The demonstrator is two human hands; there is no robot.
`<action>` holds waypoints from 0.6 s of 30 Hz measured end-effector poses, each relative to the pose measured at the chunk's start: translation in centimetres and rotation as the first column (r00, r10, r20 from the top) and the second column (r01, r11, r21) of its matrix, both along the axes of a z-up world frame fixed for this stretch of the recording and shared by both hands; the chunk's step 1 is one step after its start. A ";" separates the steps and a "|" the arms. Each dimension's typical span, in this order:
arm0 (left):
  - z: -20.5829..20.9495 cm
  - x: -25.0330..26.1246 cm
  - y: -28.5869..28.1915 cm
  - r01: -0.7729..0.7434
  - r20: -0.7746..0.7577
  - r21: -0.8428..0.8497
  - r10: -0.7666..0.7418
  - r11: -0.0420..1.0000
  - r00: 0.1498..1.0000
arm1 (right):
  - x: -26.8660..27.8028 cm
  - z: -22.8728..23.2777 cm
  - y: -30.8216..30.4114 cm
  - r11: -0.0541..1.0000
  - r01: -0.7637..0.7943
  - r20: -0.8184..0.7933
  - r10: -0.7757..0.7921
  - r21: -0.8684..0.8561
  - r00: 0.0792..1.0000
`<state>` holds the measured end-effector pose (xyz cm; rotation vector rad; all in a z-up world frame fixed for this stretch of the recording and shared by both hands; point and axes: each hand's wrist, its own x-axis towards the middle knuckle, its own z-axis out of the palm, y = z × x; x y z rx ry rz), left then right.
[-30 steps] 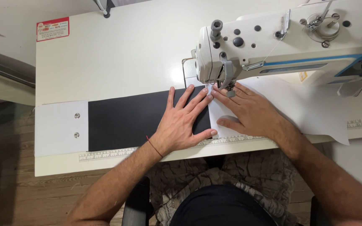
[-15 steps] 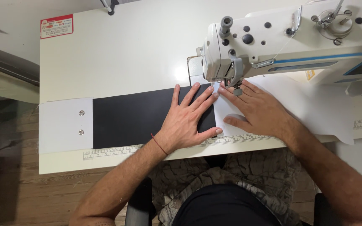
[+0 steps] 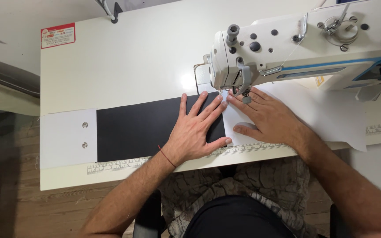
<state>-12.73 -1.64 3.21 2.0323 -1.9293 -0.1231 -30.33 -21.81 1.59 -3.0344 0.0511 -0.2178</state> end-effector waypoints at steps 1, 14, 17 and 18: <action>-0.1 -0.1 0.1 0.023 0.013 -0.002 -0.023 1.000 1.000 | 0.1 0.2 0.1 1.000 -0.007 -0.006 0.008 0.020 1.000; -0.5 -1.4 0.9 0.220 -0.062 -0.105 -0.227 0.970 0.972 | -1.1 1.1 0.5 0.997 0.048 0.092 -0.043 -0.057 0.995; -0.2 -1.3 0.9 0.222 -0.060 -0.084 -0.228 0.971 0.972 | -3.9 2.6 1.1 0.969 0.237 0.357 -0.199 -0.066 0.913; 0.4 -1.0 0.9 0.217 -0.052 -0.088 -0.222 0.972 0.974 | -4.7 5.0 1.1 0.970 0.232 0.364 -0.192 -0.070 0.911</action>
